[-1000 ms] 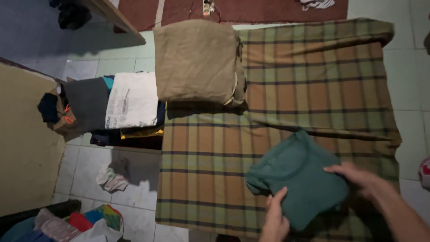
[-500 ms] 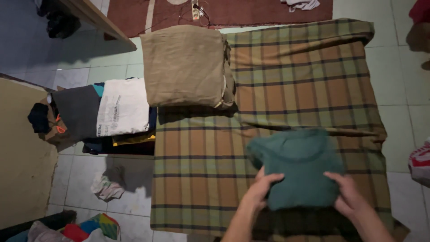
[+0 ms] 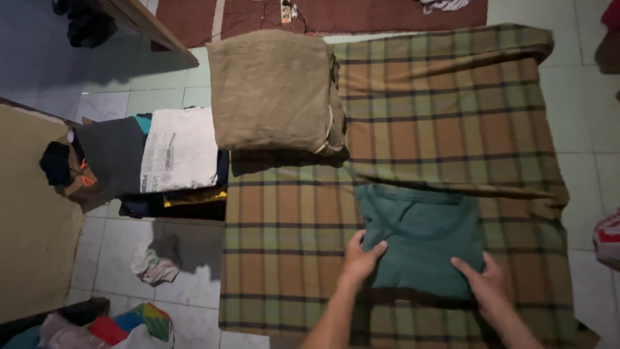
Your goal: Folding various items of clothing including a jacket and t-shirts on a flat surface.
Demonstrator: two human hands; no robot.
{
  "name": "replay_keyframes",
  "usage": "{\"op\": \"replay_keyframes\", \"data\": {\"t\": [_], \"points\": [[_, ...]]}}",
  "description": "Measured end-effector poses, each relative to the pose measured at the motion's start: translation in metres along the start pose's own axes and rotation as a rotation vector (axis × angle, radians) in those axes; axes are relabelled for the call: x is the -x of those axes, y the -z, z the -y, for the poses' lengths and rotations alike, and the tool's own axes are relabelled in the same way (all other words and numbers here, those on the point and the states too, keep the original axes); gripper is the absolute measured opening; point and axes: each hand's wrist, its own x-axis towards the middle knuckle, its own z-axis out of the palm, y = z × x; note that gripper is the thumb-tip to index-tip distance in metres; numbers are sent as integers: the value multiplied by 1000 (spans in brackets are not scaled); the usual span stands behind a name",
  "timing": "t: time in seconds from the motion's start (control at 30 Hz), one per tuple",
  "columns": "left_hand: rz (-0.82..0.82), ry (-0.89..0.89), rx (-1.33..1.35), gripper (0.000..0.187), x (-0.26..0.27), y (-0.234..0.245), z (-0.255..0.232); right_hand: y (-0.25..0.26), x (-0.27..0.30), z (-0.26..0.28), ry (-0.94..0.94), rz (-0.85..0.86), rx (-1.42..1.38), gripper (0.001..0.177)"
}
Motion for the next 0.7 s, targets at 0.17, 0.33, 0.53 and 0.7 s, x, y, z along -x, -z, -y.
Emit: {"op": "replay_keyframes", "data": {"t": [0.17,0.33,0.53,0.7], "points": [[-278,-227,-331,47,35,-17,-30,-22,30,23,298,-272,407,80],[-430,-2,-463,48,40,-32,-75,-23,19,13,515,-316,572,72],[-346,-312,-106,45,-74,-25,-8,-30,-8,57,581,-481,632,66],[-398,-249,-243,33,-69,-12,-39,-12,-65,54,465,-295,423,55]]}}
